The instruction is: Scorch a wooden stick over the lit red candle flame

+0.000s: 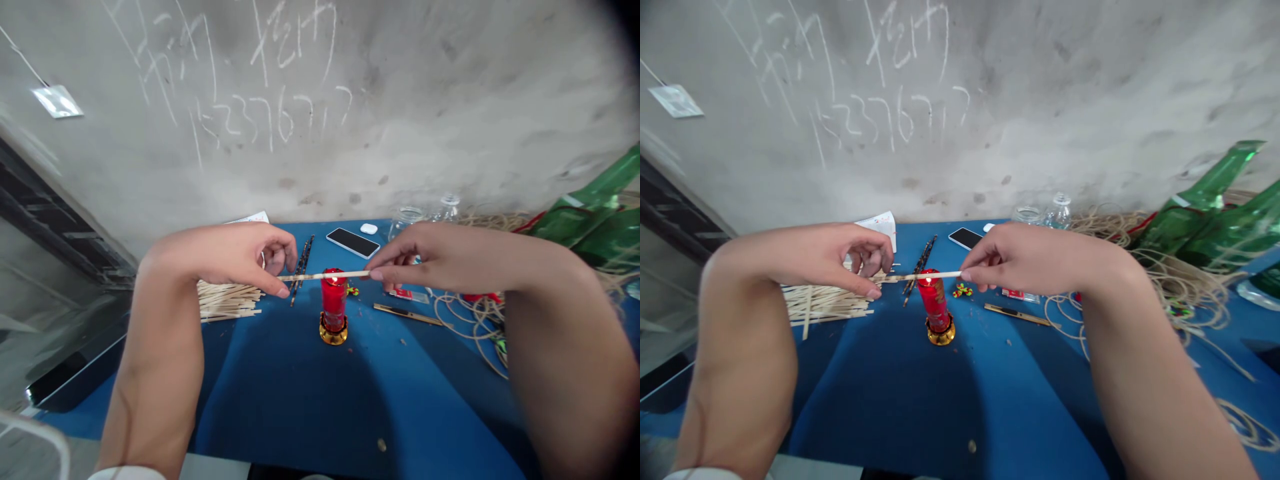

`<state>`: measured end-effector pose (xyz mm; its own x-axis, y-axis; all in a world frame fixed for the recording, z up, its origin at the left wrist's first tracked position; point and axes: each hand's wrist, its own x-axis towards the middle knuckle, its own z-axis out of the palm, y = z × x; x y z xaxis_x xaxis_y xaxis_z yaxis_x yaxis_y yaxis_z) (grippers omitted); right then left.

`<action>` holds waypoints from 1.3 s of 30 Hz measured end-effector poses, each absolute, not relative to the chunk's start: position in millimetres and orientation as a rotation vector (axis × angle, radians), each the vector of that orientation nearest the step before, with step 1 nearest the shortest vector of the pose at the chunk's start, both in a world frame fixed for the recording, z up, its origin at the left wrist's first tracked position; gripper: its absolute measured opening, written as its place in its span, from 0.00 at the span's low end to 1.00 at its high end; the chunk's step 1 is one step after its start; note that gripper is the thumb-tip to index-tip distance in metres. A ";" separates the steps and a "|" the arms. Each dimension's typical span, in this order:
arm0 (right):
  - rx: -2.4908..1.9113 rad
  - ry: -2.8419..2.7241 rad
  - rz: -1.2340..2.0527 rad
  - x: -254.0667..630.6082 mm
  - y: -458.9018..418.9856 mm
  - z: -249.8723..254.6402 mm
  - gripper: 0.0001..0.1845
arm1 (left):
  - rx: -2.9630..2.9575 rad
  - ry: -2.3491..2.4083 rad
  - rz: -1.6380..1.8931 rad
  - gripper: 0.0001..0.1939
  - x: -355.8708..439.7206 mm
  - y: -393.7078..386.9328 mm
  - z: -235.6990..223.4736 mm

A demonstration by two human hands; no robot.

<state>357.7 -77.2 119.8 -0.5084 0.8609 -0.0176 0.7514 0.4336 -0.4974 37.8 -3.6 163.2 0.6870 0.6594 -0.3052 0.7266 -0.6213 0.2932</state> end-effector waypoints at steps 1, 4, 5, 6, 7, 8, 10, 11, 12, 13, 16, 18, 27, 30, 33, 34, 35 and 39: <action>-1.406 -2.443 0.668 357.4 -77.4 120.1 0.20 | 2.506 1.083 -0.234 0.19 38.0 -3.9 163.3; -1.402 -2.428 0.677 356.5 -78.0 120.4 0.19 | 2.507 1.086 -0.237 0.19 38.4 -5.0 163.7; -1.396 -2.424 0.680 356.3 -78.1 120.3 0.18 | 2.508 1.089 -0.239 0.19 38.4 -5.3 163.9; -1.388 -2.419 0.680 356.2 -78.3 120.1 0.18 | 2.509 1.091 -0.241 0.19 38.3 -5.4 164.0; -1.380 -2.412 0.680 356.2 -78.4 119.9 0.18 | 2.512 1.091 -0.241 0.19 38.1 -5.4 164.0; -1.377 -2.407 0.679 356.2 -78.5 119.7 0.18 | 2.516 1.088 -0.237 0.19 37.8 -5.2 164.0; -1.384 -2.405 0.679 356.4 -78.7 119.3 0.19 | 2.526 1.082 -0.230 0.19 37.0 -4.5 163.6; -1.395 -2.409 0.679 356.6 -78.8 119.3 0.20 | 2.530 1.079 -0.230 0.19 36.5 -4.0 163.4; -1.408 -2.416 0.681 356.8 -78.8 119.3 0.21 | 2.533 1.079 -0.233 0.19 35.9 -3.5 163.0; -1.420 -2.422 0.681 356.9 -78.8 119.3 0.22 | 2.534 1.082 -0.236 0.19 35.2 -2.8 162.7; -1.437 -2.423 0.681 357.1 -78.8 119.4 0.22 | 2.537 1.097 -0.239 0.20 33.2 -0.7 161.7; -1.439 -2.412 0.688 356.9 -78.8 119.5 0.21 | 2.539 1.102 -0.240 0.20 32.1 0.5 161.3; -1.469 -2.437 0.655 353.5 -80.3 123.0 0.23 | 2.526 1.108 -0.232 0.22 31.0 2.5 159.9; -1.488 -2.427 0.658 352.7 -80.5 123.3 0.24 | 2.537 1.095 -0.203 0.22 31.9 1.0 160.2; -1.480 -2.432 0.657 352.3 -80.5 122.7 0.24 | 2.546 1.078 -0.181 0.22 31.9 0.0 160.0; -1.474 -2.437 0.658 352.1 -80.5 122.5 0.23 | 2.548 1.077 -0.176 0.22 31.7 -0.1 159.8; -1.468 -2.440 0.657 351.9 -80.5 122.5 0.23 | 2.549 1.079 -0.171 0.23 31.4 0.0 159.5; -1.448 -2.448 0.638 350.7 -80.9 123.2 0.22 | 2.545 1.072 -0.153 0.24 30.9 0.8 158.6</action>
<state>350.7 -80.9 123.2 -0.4873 0.8728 -0.0258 0.7746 0.4184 -0.4743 30.9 0.8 158.6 0.7041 0.6681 -0.2405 0.7087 -0.6401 0.2966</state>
